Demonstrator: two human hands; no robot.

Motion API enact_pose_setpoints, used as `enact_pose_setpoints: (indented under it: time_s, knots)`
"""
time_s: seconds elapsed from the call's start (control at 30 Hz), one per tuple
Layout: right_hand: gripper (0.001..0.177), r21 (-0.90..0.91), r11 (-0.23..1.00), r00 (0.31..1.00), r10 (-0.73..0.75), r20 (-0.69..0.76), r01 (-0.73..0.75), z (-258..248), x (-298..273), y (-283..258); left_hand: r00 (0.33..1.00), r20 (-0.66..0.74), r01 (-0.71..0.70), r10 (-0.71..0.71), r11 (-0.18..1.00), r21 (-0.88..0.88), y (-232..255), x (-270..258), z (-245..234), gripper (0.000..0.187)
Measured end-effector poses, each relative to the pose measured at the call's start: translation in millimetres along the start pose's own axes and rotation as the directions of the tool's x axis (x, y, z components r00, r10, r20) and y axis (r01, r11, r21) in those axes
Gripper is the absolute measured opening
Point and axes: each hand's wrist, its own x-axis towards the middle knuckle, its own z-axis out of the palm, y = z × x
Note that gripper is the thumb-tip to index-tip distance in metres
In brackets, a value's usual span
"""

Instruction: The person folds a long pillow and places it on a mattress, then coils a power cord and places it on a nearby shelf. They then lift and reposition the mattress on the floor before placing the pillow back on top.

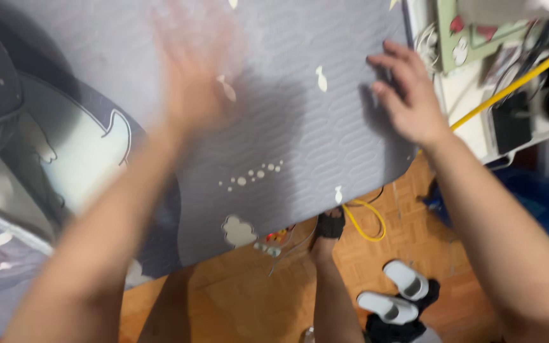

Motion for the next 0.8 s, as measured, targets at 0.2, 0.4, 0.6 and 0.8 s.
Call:
enact_pose_setpoints:
  time_s: [0.2, 0.4, 0.6, 0.8]
  knots:
    - [0.040, -0.103, 0.995, 1.000, 0.009, -0.026, -0.011, 12, -10, 2, 0.629, 0.233, -0.194, 0.741, 0.440, -0.877, 202, -211, 80, 0.029]
    - [0.042, -0.322, 0.933, 0.987, 0.157, -0.046, -0.163, 22, 20, -26, 0.885, 0.311, 0.081, 0.347, 0.543, -0.836, 188, -290, -3, 0.020]
    - [0.040, -0.237, 0.972, 1.000, -0.004, -0.015, 0.000, 56, 111, -195, 0.342, 0.252, 0.772, -0.906, 0.118, -0.624, 56, -388, -103, 0.025]
    - [0.016, 0.086, 0.889, 0.884, -0.430, -0.181, 0.450, 138, 191, -450, -0.572, 0.198, 0.131, -0.796, -0.327, -0.936, -62, -469, -187, 0.072]
